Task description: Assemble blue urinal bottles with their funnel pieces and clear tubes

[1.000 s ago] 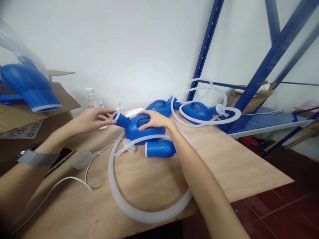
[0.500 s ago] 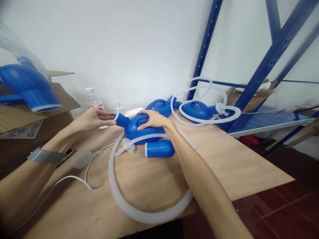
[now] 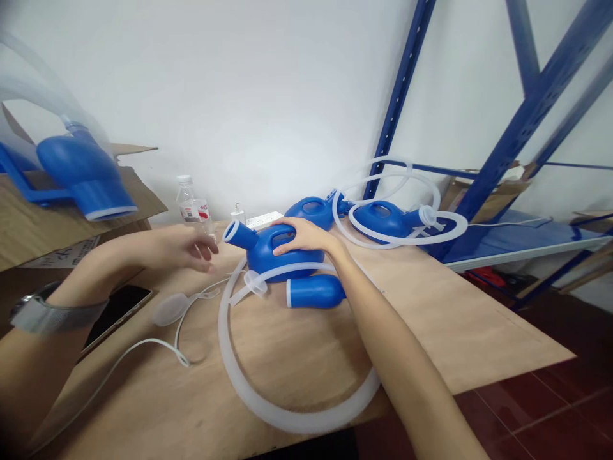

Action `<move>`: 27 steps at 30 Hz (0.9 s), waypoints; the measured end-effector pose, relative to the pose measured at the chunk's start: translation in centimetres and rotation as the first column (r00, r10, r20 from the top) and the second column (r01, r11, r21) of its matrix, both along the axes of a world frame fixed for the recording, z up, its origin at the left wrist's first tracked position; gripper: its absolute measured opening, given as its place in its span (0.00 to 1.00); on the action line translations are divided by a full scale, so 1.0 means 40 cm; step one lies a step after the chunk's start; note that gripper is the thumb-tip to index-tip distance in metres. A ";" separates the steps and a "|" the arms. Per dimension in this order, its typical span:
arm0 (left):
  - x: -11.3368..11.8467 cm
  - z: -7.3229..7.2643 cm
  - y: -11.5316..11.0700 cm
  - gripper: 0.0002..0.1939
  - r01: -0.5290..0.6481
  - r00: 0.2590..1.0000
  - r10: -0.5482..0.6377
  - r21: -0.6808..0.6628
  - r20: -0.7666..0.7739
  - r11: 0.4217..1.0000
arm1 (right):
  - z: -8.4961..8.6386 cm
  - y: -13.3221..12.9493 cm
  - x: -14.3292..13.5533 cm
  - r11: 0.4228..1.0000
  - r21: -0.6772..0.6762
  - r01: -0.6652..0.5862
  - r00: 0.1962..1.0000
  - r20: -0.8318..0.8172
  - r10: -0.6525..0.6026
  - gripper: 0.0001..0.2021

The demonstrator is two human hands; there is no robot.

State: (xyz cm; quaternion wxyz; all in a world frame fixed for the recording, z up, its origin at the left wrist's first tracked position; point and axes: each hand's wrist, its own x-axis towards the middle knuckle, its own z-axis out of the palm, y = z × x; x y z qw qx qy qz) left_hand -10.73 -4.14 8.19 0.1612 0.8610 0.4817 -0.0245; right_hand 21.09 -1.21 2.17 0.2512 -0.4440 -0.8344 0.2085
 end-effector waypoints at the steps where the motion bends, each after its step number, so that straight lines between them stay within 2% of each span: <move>1: 0.013 -0.003 -0.016 0.36 0.018 0.998 -0.022 -0.060 -0.066 0.998 | 0.001 -0.001 -0.001 1.000 -0.001 -0.001 1.000 -0.003 0.001 0.39; 3: 0.047 -0.021 -0.041 0.40 0.079 0.989 -0.097 -0.149 -0.111 0.986 | 0.005 -0.003 -0.002 1.000 0.002 -0.006 1.000 0.005 0.006 0.40; 6: 0.097 -0.067 -0.054 0.40 0.196 0.965 -0.215 -0.129 -0.154 0.972 | 0.010 -0.004 -0.002 1.000 0.015 -0.026 0.999 0.045 0.026 0.40; 11: 0.132 -0.140 -0.033 0.24 0.310 0.940 -0.288 0.106 -0.184 0.945 | 0.012 0.002 0.005 0.999 0.023 -0.043 0.996 0.082 0.041 0.39; 15: 0.129 -0.171 -0.022 0.18 0.385 0.922 -0.340 0.336 -0.186 0.860 | 0.005 0.010 0.010 0.998 0.042 -0.052 0.994 0.100 0.048 0.39; 17: 0.128 -0.173 -0.021 0.17 0.399 0.917 -0.351 0.391 -0.192 0.829 | 0.002 0.013 0.012 0.997 0.048 -0.059 0.992 0.112 0.053 0.40; 19: 0.130 -0.164 -0.025 0.15 0.397 0.917 -0.349 0.387 -0.191 0.832 | -0.001 0.016 0.013 0.997 0.050 -0.055 0.990 0.132 0.048 0.40; 23: 0.139 -0.121 -0.040 0.11 0.370 0.928 -0.336 0.298 -0.161 0.880 | 0.002 0.017 0.016 0.999 0.043 -0.024 0.981 0.192 0.015 0.43; 27: 0.125 -0.068 -0.054 0.14 0.291 0.956 -0.274 0.197 -0.108 0.936 | 0.037 -0.004 0.020 0.999 0.038 -0.004 0.974 0.225 -0.005 0.46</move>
